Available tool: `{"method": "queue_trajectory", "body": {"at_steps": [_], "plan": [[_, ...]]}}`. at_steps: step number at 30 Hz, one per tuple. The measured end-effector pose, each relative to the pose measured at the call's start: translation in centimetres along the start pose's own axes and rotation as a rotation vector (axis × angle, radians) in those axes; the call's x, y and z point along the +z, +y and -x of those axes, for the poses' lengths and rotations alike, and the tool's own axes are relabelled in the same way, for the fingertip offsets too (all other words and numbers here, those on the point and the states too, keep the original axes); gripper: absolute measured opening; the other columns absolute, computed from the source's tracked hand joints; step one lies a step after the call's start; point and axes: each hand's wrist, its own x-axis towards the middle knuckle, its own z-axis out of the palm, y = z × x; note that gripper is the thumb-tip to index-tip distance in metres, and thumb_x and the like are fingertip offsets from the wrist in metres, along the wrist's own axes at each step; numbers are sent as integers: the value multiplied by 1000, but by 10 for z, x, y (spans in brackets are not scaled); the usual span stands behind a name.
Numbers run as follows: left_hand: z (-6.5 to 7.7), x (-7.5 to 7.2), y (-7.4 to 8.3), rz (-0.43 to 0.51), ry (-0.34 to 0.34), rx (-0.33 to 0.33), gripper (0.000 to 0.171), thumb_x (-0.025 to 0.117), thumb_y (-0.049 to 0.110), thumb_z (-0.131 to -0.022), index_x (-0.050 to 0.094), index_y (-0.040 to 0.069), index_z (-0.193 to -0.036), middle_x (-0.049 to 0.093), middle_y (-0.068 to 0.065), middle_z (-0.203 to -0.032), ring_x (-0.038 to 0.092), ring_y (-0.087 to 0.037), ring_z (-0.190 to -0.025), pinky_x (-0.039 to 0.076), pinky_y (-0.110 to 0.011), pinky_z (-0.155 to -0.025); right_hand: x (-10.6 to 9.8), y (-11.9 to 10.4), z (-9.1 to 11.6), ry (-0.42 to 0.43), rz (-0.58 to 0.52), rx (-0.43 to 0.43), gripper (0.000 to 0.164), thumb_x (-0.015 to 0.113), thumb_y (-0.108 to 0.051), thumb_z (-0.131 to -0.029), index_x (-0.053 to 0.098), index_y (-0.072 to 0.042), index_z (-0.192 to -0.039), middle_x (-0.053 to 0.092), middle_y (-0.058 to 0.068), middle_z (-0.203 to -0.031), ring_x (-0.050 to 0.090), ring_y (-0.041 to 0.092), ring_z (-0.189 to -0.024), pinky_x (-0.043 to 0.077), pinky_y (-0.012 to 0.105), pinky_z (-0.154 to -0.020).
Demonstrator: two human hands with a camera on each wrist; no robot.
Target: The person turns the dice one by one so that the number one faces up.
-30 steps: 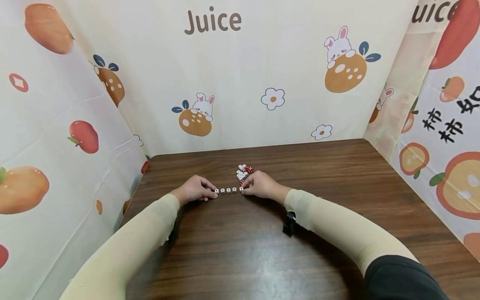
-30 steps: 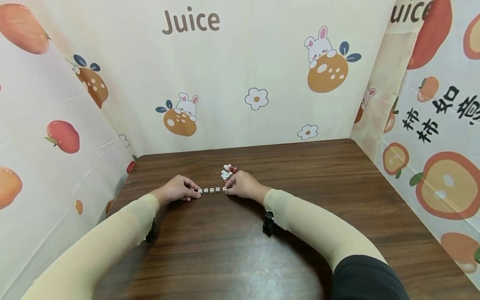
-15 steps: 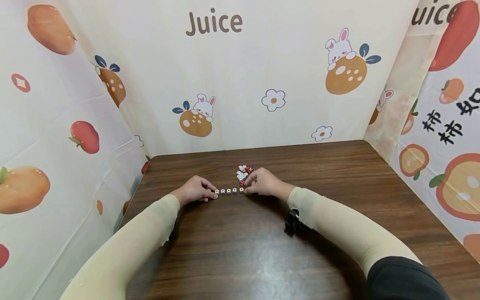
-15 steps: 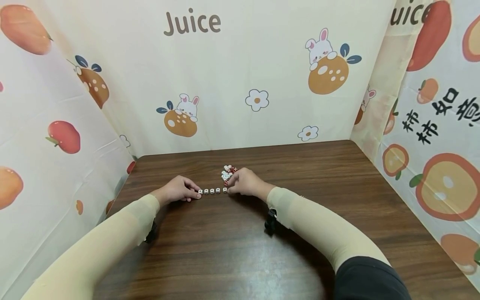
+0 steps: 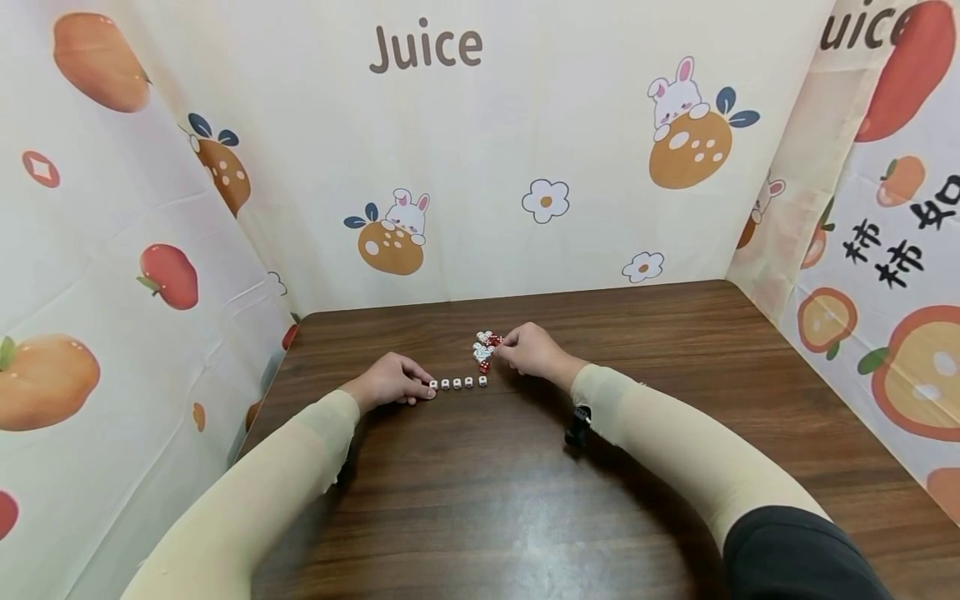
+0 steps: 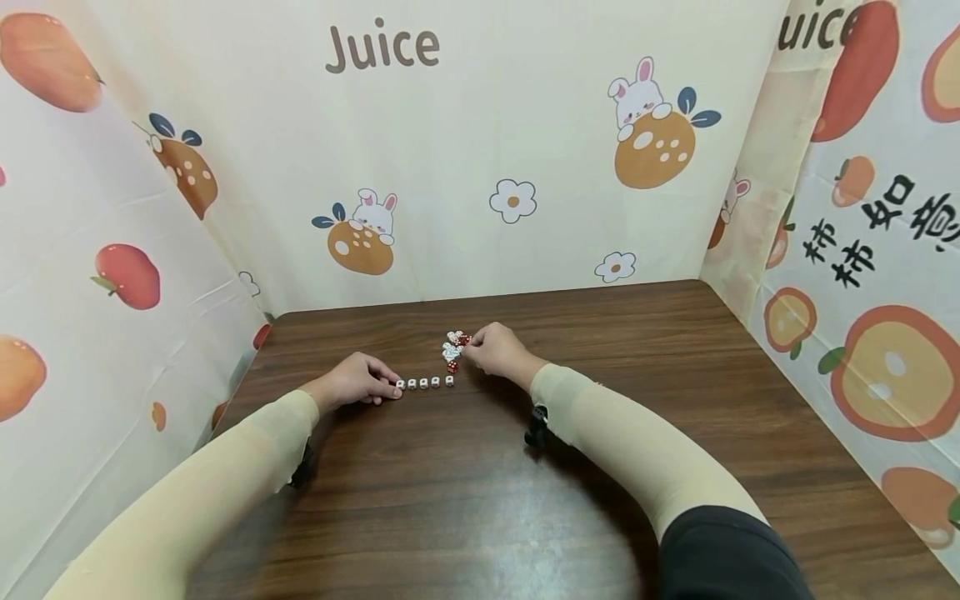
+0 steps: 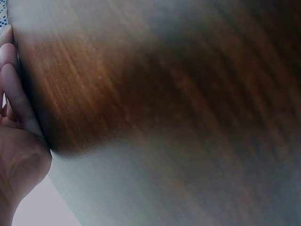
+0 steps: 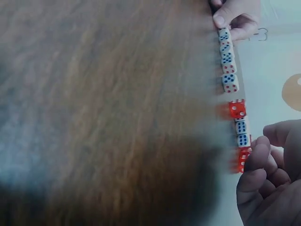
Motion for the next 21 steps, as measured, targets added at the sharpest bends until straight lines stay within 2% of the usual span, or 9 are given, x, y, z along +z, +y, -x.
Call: {"method": "queue_trajectory", "body": {"at_steps": [6, 14, 21], "plan": [[1, 1, 0, 7, -3, -1, 24, 92, 21, -84, 83, 9, -104, 78, -1, -90, 65, -9, -63, 57, -26, -61, 7, 3, -8, 30, 43, 30, 22, 68, -31, -104, 84, -15, -103, 72, 3, -66, 60, 15, -50, 51, 29, -53], [1, 0, 0, 13, 0, -2, 26, 93, 21, -84, 83, 9, -104, 78, -2, -90, 64, -9, -63, 57, -27, -61, 11, 3, -12, 47, 81, 31, 30, 67, -33, -105, 84, -16, -86, 71, 1, -64, 59, 14, -49, 49, 28, -52], [0, -1, -1, 19, -1, -10, 26, 93, 22, -83, 83, 9, -104, 78, -2, -90, 64, -9, -63, 57, -27, -61, 14, 2, -15, 66, 79, 64, 29, 68, -35, -104, 83, -18, -87, 72, 0, -64, 60, 14, -49, 50, 28, -52]]}}
